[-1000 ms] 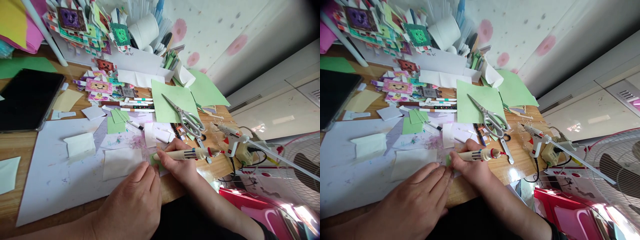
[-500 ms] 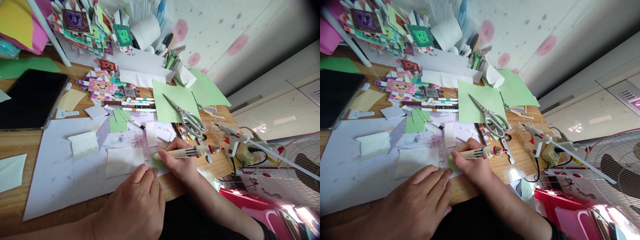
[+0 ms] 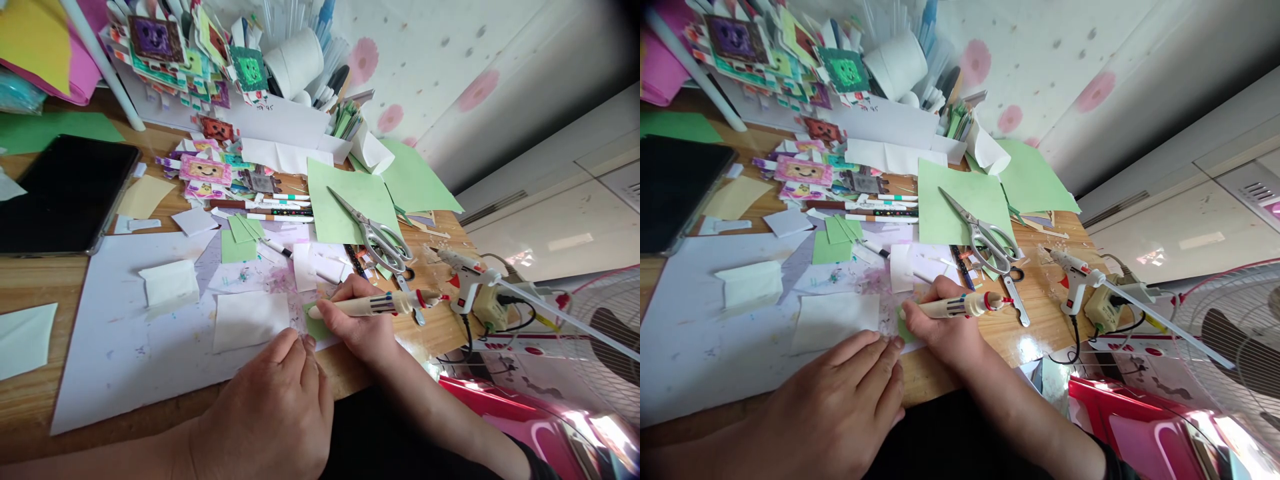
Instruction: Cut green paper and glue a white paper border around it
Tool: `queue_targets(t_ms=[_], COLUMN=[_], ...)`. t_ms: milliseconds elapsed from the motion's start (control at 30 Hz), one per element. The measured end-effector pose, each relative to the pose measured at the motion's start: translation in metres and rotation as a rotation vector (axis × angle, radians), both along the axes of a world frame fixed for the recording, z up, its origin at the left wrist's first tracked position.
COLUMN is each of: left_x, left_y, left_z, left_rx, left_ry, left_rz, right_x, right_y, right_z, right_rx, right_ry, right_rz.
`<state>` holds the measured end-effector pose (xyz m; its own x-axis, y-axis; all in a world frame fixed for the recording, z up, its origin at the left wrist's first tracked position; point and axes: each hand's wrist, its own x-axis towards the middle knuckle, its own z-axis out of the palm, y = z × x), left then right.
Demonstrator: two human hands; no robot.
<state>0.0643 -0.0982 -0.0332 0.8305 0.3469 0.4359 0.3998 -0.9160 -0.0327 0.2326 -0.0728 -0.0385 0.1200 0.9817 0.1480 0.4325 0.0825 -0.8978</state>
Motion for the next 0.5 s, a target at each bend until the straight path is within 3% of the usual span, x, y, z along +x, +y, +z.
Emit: queue_targets(t_ms=[233,500], left_x=[0.002,0.003], left_y=[-0.001,0.01], left_z=[0.0,0.002], left_rx=[0.038,-0.071], left_ry=[-0.013,-0.051], left_rz=[0.035,-0.001], right_x=[-0.001,0.018], right_y=[0.002,-0.007], right_z=[0.0,-0.008], right_rx=[-0.001,0.045], right_ry=[0.012,0.261], right_rz=[0.008,-0.102])
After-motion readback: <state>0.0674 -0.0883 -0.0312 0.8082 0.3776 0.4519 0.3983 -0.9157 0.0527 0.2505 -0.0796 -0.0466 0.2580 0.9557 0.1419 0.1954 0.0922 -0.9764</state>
